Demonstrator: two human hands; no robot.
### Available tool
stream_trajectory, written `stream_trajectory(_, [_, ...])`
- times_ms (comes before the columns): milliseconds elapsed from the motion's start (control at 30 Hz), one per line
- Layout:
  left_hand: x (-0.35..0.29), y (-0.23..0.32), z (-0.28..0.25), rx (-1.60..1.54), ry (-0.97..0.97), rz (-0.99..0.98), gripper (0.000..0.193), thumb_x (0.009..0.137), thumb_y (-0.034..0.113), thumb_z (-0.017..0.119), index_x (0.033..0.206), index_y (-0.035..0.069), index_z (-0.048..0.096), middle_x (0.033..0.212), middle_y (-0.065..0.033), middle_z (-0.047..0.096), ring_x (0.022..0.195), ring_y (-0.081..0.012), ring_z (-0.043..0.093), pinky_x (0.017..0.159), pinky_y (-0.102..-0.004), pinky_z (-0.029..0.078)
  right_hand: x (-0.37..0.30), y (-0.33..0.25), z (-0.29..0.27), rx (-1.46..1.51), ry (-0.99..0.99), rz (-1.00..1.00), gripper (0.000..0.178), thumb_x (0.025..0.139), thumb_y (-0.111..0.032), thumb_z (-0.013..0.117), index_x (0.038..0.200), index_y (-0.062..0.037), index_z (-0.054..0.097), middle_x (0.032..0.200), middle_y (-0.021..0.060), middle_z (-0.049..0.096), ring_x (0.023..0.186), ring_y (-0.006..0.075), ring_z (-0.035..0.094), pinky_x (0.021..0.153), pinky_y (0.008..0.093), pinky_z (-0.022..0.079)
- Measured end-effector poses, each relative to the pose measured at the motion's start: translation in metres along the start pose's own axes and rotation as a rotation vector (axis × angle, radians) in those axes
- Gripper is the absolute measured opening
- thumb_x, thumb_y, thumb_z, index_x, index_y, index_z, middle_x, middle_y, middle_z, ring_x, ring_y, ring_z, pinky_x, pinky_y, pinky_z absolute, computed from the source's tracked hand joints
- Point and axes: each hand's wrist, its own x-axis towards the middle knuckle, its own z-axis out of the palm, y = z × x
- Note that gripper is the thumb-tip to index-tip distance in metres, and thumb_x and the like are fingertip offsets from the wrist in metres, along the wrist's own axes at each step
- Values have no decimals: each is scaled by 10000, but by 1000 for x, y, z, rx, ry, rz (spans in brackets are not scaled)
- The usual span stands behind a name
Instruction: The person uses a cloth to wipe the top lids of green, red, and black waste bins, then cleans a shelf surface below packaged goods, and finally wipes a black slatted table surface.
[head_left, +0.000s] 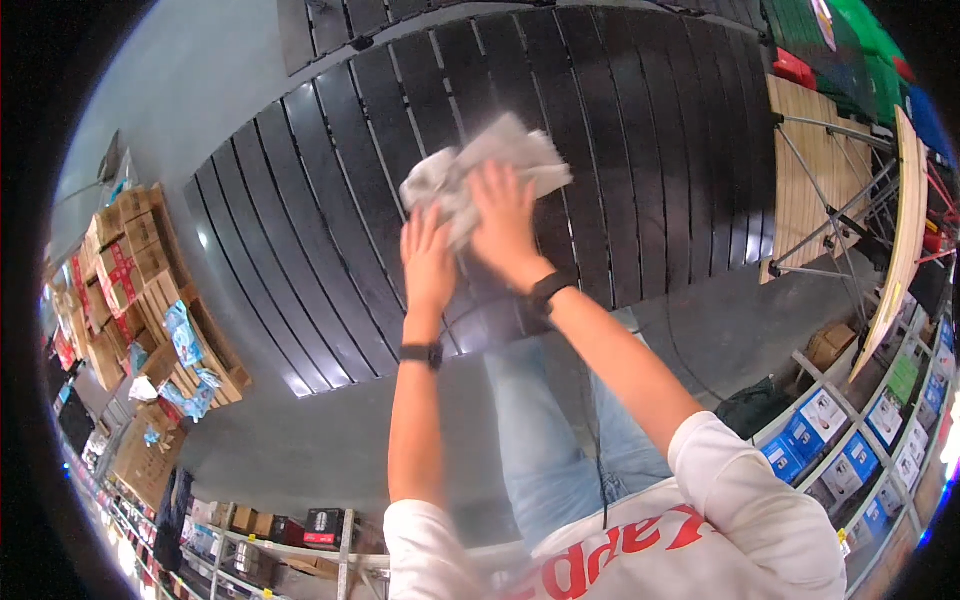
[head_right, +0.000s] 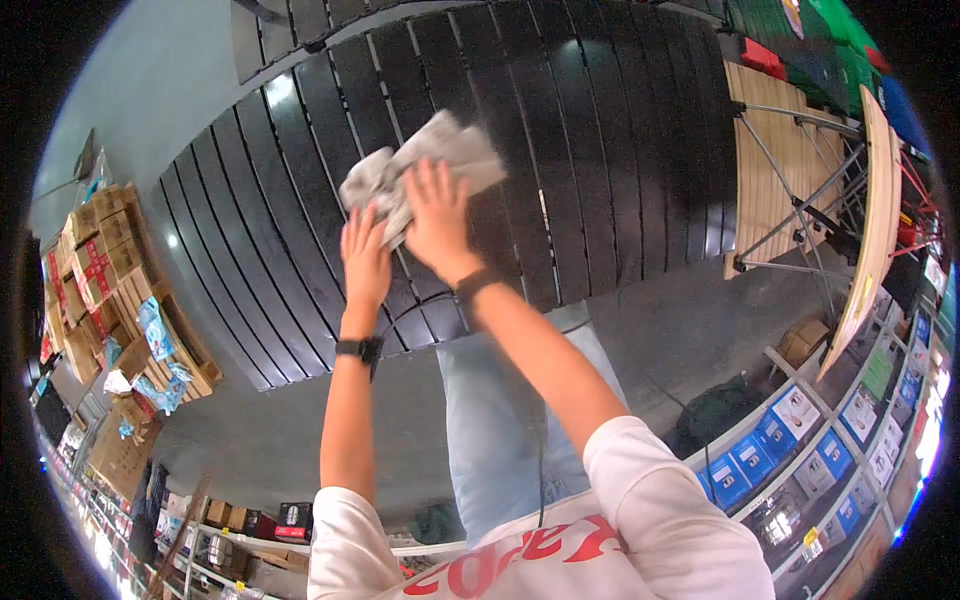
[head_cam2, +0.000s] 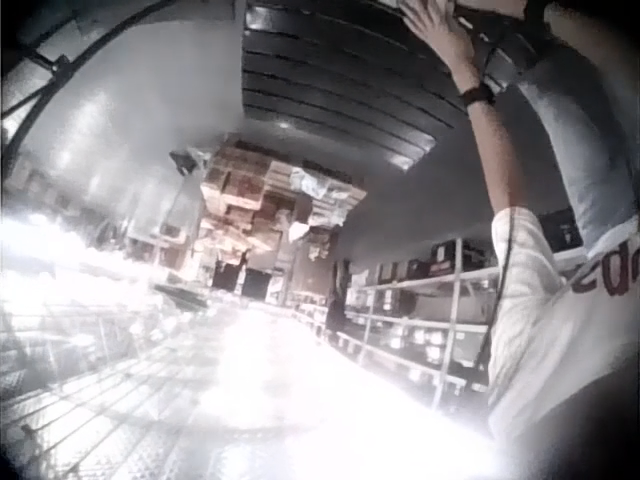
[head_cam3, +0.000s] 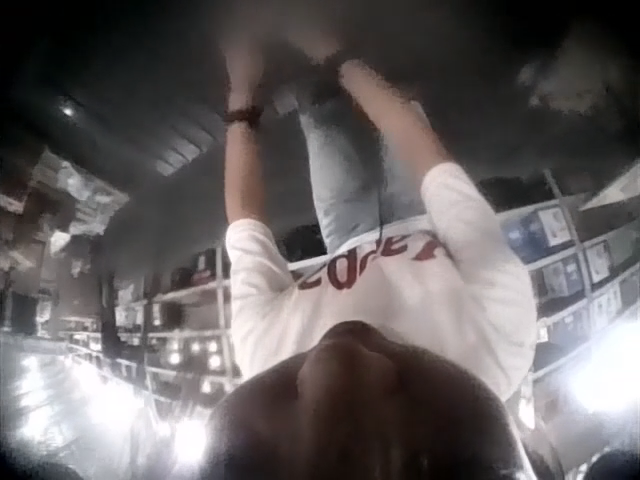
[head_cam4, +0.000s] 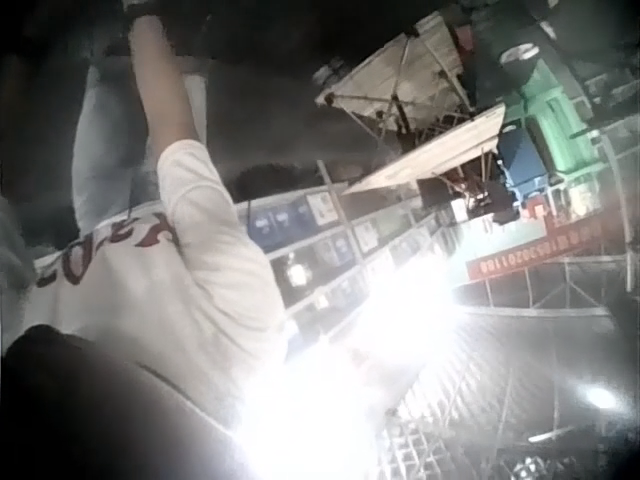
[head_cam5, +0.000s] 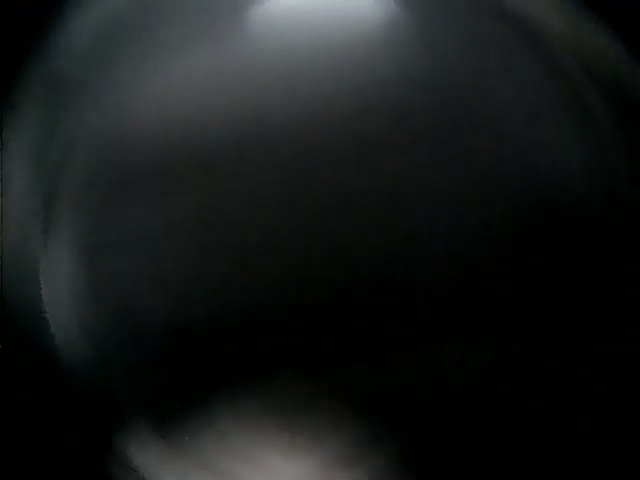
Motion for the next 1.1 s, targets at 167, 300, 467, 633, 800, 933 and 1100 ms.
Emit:
stream_trajectory(167, [-124, 2, -6, -13, 0, -298, 289, 745, 2, 451, 1033, 16, 477, 1314, -145, 301, 1235, -350, 210, 998, -460, 167, -69, -35, 26, 82, -220, -350, 571, 645, -129, 550, 1198, -83, 415, 1340, 97, 268, 1255, 283, 195, 998, 511, 122])
stream_trajectory(300, [-198, 34, 13, -40, -61, -468, 295, 747, 3, 445, 1042, 3, 456, 1321, -184, 263, 1224, -409, 185, 981, -485, 174, -121, -23, 38, 79, -393, -557, 418, 700, -137, 502, 1117, -100, 490, 1320, 66, 312, 1250, 227, 225, 1020, 466, 131])
stream_trajectory(467, [-208, 74, 37, -16, -6, -573, 283, 722, 5, 457, 1005, -9, 460, 1300, -209, 275, 1213, -426, 190, 976, -493, 185, -132, -5, 38, 87, -351, -758, 340, 750, -197, 455, 1074, -115, 516, 1263, 16, 390, 1221, 175, 273, 1036, 413, 147])
stream_trajectory(633, [-168, 89, 50, 55, 33, -485, 307, 672, 21, 507, 968, -37, 450, 1289, -230, 262, 1209, -429, 194, 969, -502, 207, -87, 12, 38, -63, -228, -1124, 201, 737, -225, 479, 887, -192, 608, 1163, -49, 478, 1170, 143, 345, 1033, 365, 166])
stream_trajectory(800, [-107, 108, 65, 61, 78, -402, 268, 741, 62, 514, 972, -47, 434, 1291, -257, 249, 1192, -463, 192, 956, -504, 200, -36, 50, 5, 23, -246, -1133, 210, 743, -205, 485, 924, -205, 592, 1188, -89, 457, 1192, 120, 314, 1028, 357, 175])
stream_trajectory(933, [-52, 119, 76, 117, 42, -261, 316, 716, 112, 522, 990, -37, 466, 1267, -265, 280, 1189, -454, 210, 966, -493, 214, -11, 92, -25, -16, -150, -973, 201, 749, -202, 474, 910, -200, 595, 1178, -91, 477, 1195, 99, 314, 1013, 353, 212])
stream_trajectory(1100, [38, 157, 96, 144, 0, -41, 244, 748, 105, 535, 948, -16, 464, 1251, -238, 325, 1163, -442, 273, 932, -484, 248, 26, 167, -72, -18, 6, -776, 254, 753, -205, 460, 963, -173, 600, 1174, -56, 491, 1173, 106, 354, 990, 352, 251])
